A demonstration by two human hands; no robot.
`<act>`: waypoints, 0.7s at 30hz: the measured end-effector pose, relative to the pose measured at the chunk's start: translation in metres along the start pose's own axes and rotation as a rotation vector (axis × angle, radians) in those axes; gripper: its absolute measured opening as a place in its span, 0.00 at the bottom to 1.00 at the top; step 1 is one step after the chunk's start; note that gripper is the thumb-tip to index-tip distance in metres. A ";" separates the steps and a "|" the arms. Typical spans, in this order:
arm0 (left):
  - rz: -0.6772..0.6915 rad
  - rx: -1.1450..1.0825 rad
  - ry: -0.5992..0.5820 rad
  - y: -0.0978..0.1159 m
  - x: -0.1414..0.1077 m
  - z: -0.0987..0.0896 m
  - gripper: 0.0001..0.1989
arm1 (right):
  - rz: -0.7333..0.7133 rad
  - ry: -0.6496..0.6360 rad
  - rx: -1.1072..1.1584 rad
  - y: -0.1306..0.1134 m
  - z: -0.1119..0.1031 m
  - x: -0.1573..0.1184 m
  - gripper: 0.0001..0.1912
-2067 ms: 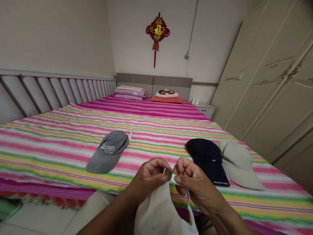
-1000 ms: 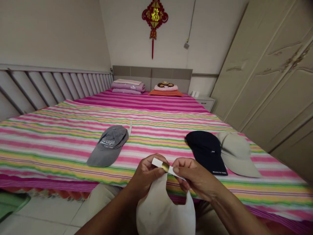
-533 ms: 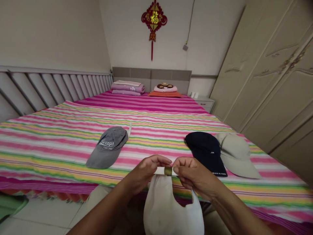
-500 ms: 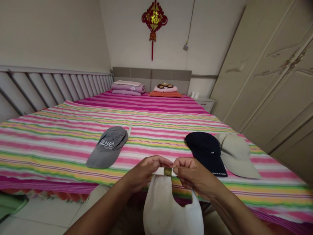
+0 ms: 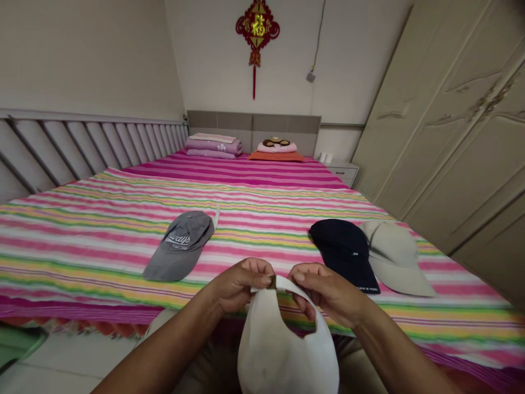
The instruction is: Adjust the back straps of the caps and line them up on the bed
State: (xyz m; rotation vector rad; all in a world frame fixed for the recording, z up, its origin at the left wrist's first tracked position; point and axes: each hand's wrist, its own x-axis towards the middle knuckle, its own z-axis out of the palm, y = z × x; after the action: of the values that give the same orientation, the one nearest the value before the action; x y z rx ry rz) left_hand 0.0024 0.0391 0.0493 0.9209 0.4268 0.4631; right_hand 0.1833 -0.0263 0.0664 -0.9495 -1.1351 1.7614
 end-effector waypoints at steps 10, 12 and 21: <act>0.117 -0.202 -0.067 0.015 0.004 -0.025 0.10 | -0.078 -0.041 0.389 0.029 -0.023 0.005 0.16; 0.157 -0.213 -0.084 0.015 0.002 -0.024 0.16 | -0.162 0.042 0.500 0.023 -0.015 0.002 0.13; 0.169 -0.375 0.009 -0.027 0.007 -0.030 0.12 | -0.156 0.190 0.444 0.000 -0.015 0.004 0.15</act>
State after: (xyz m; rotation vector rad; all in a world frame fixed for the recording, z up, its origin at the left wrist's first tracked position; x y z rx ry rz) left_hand -0.0024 0.0485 0.0103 0.5932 0.2579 0.6766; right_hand 0.1953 -0.0177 0.0613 -0.7171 -0.6396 1.6604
